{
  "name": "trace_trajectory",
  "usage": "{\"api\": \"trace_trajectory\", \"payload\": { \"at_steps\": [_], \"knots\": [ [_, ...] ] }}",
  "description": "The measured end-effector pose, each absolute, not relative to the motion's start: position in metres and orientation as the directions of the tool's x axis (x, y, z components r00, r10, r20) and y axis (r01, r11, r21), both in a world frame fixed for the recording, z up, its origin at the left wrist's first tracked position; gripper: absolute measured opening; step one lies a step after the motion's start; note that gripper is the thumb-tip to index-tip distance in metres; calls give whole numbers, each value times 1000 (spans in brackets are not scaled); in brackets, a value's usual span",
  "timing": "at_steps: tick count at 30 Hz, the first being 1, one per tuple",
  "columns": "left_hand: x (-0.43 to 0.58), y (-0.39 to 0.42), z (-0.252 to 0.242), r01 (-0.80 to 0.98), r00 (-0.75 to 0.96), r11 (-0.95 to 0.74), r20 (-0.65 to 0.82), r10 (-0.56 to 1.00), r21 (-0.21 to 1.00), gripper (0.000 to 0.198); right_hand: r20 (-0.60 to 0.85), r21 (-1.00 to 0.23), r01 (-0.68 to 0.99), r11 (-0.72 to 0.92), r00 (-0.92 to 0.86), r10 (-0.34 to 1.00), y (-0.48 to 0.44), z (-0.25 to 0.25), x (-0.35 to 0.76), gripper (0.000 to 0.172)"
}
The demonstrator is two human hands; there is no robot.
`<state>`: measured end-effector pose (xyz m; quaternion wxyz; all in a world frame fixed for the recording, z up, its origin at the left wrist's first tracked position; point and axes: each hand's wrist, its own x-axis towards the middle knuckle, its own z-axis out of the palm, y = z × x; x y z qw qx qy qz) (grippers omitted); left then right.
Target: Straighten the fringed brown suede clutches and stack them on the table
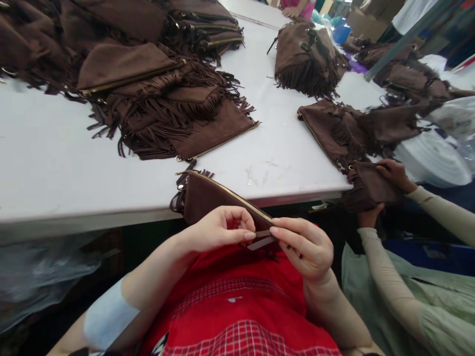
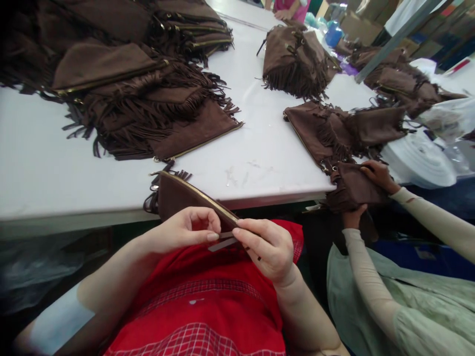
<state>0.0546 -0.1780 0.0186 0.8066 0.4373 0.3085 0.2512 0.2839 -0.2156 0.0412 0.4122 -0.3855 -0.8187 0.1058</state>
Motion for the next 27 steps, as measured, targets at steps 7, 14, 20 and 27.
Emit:
{"api": "trace_trajectory", "payload": {
  "at_steps": [7,14,20,27],
  "knots": [
    [48,-179,20,-120,703,471,-260,662,874,29,569,-518,534,667,-367,736,-216,36,286,42],
    [-6,-187,23,-141,577,419,-270,771,897,31,533,-593,513,621,-327,780,-220,23,294,47],
    [-50,-192,8,36,87,276,-279,956,960,33,501,-664,516,541,-229,834,-217,7,304,34],
    [-67,-170,-13,497,-224,105,10,975,862,25,477,-645,615,452,-137,868,-195,-19,310,17]
  ]
}}
